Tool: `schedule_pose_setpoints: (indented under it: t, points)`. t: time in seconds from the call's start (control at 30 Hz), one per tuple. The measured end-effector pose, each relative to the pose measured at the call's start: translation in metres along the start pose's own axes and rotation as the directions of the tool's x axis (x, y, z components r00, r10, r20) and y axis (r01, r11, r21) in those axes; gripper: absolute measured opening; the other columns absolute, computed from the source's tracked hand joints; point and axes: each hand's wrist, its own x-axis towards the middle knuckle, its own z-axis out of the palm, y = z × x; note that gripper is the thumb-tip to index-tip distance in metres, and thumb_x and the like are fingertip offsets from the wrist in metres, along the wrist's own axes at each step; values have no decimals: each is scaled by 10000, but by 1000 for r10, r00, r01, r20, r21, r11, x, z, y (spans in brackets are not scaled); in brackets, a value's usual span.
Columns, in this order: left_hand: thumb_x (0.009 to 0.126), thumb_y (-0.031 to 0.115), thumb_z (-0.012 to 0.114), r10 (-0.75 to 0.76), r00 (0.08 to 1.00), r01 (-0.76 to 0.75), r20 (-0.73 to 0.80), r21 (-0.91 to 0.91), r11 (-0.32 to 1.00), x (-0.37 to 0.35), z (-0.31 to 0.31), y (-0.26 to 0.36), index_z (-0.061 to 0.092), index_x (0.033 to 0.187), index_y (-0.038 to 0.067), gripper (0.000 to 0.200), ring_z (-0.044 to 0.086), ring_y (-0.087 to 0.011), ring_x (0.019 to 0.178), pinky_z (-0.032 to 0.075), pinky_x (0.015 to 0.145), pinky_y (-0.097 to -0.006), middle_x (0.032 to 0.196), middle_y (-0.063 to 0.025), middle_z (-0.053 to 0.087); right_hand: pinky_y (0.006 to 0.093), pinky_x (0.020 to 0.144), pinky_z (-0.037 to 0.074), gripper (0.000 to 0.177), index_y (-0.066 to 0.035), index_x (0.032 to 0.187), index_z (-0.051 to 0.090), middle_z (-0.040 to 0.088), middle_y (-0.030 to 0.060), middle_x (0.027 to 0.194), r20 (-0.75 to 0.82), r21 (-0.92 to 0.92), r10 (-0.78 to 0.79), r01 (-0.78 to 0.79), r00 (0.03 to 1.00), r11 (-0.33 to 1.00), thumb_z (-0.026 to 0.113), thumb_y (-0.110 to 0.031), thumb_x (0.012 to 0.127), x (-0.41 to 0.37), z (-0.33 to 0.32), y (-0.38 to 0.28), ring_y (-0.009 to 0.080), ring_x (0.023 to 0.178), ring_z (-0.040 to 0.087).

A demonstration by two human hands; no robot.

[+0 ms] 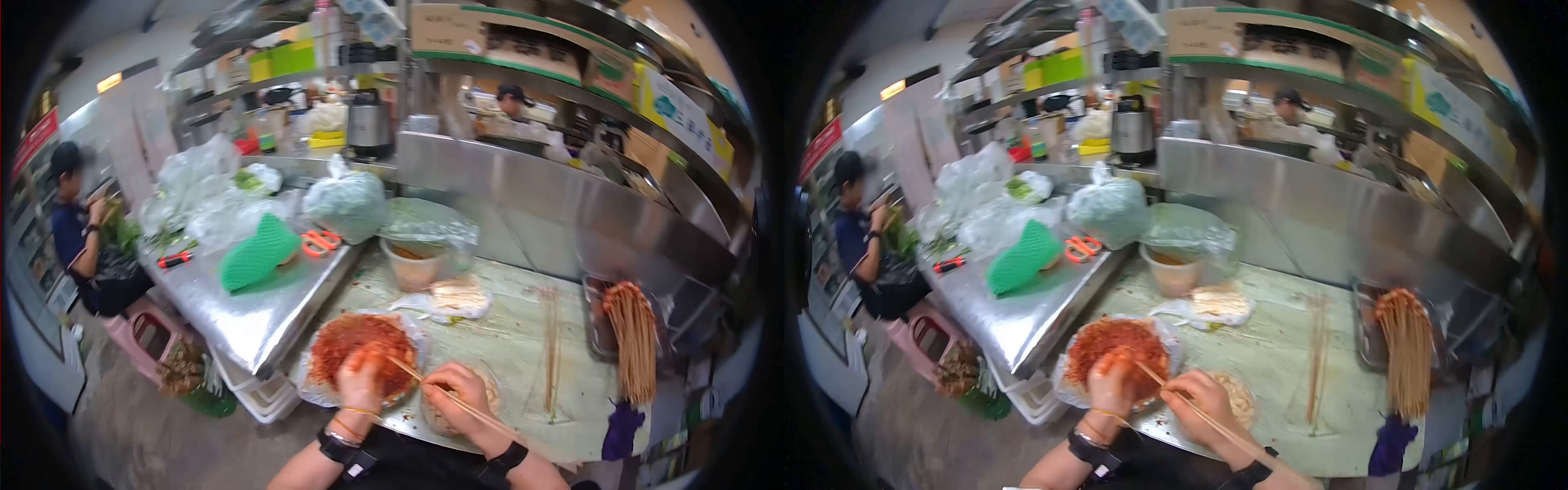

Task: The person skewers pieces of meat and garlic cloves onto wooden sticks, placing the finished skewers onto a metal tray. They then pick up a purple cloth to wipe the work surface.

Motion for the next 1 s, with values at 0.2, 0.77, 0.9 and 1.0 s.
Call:
schedule_pose_setpoints:
  t: [0.2, 0.77, 0.9, 1.0]
  points:
    - [882, 96, 579, 27, 995, -24, 91, -36, 999, 8, 4, 21, 419, 1300, 64, 448, 576, -217, 1039, 520, 810, -331, 1211, -112, 538, 294, 773, 518, 215, 42, 991, 595, 638, 141, 974, -114, 472, 452, -352, 885, 808, 507, -147, 936, -54, -78, -2, 176, 823, 636]
    - [929, 115, 510, 193, 979, -204, 67, 345, 916, 1, 7, 16, 496, 1213, -34, 321, 543, -163, 1030, 435, 913, -282, 1191, -110, 545, 375, 1038, 332, 513, -38, 1351, 344, 388, 112, 1392, -851, 525, 514, 206, 110, 826, 441, -339, 946, -68, -363, 153, 227, 1234, 440]
    - [928, 127, 518, 193, 980, -200, 59, 403, 893, 2, 7, 15, 504, 1206, -31, 320, 543, -151, 1010, 442, 892, -276, 1168, -102, 554, 335, 934, 435, 486, 1, 1300, 390, 482, 157, 1291, -787, 598, 614, 325, 65, 732, 489, -297, 930, -70, -345, 146, 207, 1141, 515]
    - [926, 128, 526, 173, 979, -204, 110, 430, 879, -2, 15, 21, 517, 1197, -20, 309, 553, -140, 966, 453, 860, -273, 1116, -87, 575, 268, 638, 499, 213, -15, 1014, 596, 666, 93, 854, -644, 712, 644, 16, 413, 702, 607, -157, 855, -67, -314, 146, 142, 701, 611]
